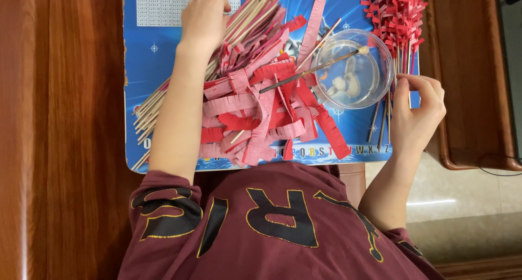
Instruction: Creating decorative flowers by wrapping fringed red paper around wooden sticks using glue.
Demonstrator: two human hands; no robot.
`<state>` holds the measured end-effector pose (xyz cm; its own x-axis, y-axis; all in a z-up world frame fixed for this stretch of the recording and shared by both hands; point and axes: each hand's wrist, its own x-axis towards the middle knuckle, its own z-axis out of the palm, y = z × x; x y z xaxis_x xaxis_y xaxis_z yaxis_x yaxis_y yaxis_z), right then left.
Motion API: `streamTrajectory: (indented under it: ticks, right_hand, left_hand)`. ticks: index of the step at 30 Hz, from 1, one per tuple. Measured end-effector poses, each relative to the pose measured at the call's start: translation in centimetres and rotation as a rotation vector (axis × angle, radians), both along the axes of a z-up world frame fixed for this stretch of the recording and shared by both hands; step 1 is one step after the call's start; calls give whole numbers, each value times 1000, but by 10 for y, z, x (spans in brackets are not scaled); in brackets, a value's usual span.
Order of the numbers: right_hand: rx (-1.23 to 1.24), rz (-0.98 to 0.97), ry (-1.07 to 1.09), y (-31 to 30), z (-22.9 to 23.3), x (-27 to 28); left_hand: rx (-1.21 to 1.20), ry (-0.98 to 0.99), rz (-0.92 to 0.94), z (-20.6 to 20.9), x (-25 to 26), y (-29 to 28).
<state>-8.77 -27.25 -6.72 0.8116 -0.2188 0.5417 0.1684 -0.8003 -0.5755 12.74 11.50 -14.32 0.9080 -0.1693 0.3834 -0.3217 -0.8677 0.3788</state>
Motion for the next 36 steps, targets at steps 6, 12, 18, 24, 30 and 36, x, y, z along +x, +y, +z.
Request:
streamTrajectory:
  ticks: [6,12,18,24,30,36]
  right_hand:
    - [-15,-5,-7,-2,-3,0]
    - [0,-33,-9,5,8,0]
    - [0,-51,-26,10,13,0]
    - [-6,-53,-33,8,13,2]
    - [5,-19,-37,16,18,-1]
    - [389,303,87,39,23,-10]
  left_hand:
    - [0,15,-32,-2,2,1]
    - [201,-56,97,-16,11,-3]
    - [280,12,206,0,3,-9]
    - [157,-67,210,46,-18,0]
    - [45,-398,69,97,-46,-17]
    - [-443,-399,-430,165,-130,-97]
